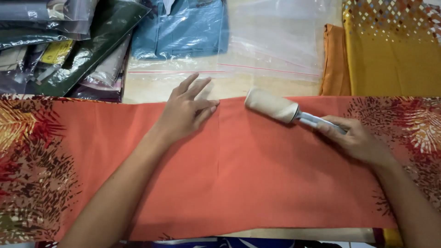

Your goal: Using a lint roller to clean a piece of patterned fabric on a table

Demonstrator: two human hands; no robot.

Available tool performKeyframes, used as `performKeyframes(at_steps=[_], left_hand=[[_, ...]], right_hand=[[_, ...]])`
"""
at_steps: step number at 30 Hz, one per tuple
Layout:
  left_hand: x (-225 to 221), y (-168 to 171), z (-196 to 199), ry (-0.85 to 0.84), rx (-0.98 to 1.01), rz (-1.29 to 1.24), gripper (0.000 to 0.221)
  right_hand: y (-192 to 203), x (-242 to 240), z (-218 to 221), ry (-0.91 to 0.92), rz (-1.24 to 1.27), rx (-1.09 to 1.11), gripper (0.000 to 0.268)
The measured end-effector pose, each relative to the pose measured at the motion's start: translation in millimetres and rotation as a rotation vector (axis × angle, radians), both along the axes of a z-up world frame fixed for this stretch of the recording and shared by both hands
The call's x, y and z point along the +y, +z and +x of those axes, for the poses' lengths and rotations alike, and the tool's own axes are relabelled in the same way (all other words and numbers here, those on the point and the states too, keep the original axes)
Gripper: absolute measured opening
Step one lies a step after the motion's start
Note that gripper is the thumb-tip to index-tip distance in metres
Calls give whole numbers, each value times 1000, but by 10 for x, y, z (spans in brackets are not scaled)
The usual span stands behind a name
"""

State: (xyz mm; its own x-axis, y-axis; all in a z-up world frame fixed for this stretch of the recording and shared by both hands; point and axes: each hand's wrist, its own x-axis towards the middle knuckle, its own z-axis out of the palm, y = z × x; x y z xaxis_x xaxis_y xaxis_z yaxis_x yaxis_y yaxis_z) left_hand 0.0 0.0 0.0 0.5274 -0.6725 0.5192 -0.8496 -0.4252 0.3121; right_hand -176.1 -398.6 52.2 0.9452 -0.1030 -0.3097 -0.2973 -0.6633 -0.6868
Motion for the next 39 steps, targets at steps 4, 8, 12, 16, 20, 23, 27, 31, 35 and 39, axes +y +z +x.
performKeyframes(at_steps=[4, 8, 12, 16, 20, 23, 27, 31, 35, 39], left_hand=[[-155, 257, -266, -73, -194, -39, 9], [-430, 457, -734, -351, -102, -151, 21], [-440, 160, -781, -367, -77, 118, 50], [-424, 169, -811, -307, -43, 221, 60], [-397, 171, -772, -241, 6, 220, 82], [-341, 158, -698, -176, 0, 235, 90], [-293, 156, -602, -52, 50, 213, 86], [-281, 173, -600, -55, 65, 240, 85], [-273, 127, -592, -63, 20, 226, 85], [-268, 142, -595, -64, 21, 240, 86]], right_hand=[[-212, -197, -35, 18, 132, -88, 39], [-174, -151, -46, -62, 360, -67, 35], [-150, -171, -68, -85, 366, -57, 37], [-168, -242, -74, -62, 389, -24, 35], [-78, -225, -68, -25, 377, -17, 39], [-93, -257, -78, -7, 376, -18, 41], [-74, -258, -77, -31, 348, 17, 41], [-103, -311, -75, 17, 298, 10, 35], [-111, -321, -72, 20, 239, 34, 37], [-100, -315, -68, 58, 209, 26, 40]])
